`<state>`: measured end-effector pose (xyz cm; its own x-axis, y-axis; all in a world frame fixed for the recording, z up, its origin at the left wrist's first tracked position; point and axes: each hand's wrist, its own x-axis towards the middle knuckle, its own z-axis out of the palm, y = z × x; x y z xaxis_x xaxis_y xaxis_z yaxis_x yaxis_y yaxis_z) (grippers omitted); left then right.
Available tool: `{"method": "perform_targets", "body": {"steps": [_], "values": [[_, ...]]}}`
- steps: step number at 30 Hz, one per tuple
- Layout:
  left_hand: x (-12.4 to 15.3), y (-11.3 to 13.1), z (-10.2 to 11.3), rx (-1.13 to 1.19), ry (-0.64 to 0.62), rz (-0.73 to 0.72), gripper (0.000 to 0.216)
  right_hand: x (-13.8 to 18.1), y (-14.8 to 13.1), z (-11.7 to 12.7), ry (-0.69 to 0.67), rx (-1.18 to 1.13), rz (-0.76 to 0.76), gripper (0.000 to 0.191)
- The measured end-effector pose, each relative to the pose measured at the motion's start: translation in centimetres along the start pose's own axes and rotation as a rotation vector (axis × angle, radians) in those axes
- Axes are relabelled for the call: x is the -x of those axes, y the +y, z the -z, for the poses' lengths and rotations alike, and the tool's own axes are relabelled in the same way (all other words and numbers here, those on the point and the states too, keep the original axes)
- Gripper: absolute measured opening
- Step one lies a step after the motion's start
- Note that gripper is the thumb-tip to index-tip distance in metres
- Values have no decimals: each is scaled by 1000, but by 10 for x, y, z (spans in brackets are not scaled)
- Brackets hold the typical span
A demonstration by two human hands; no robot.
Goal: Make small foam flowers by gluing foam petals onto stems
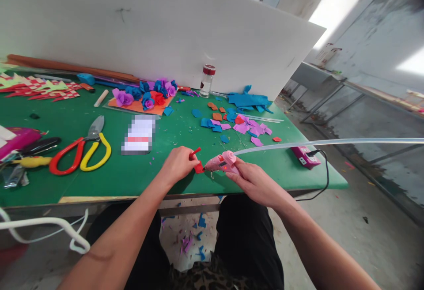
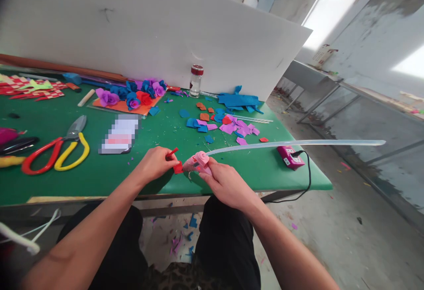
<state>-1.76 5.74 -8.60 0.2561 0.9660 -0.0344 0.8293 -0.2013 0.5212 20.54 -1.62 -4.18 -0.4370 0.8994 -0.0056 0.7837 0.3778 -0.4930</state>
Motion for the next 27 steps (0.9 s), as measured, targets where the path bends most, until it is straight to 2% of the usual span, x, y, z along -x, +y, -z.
{"method": "perform_targets", "body": {"steps": [11, 27], "values": [[0, -1, -1, -2, 18, -19, 16, 4, -3, 4, 71, -117, 0, 26], [3, 1, 2, 42, -22, -32, 18, -6, -7, -1, -31, 12, 46, 26]]}}
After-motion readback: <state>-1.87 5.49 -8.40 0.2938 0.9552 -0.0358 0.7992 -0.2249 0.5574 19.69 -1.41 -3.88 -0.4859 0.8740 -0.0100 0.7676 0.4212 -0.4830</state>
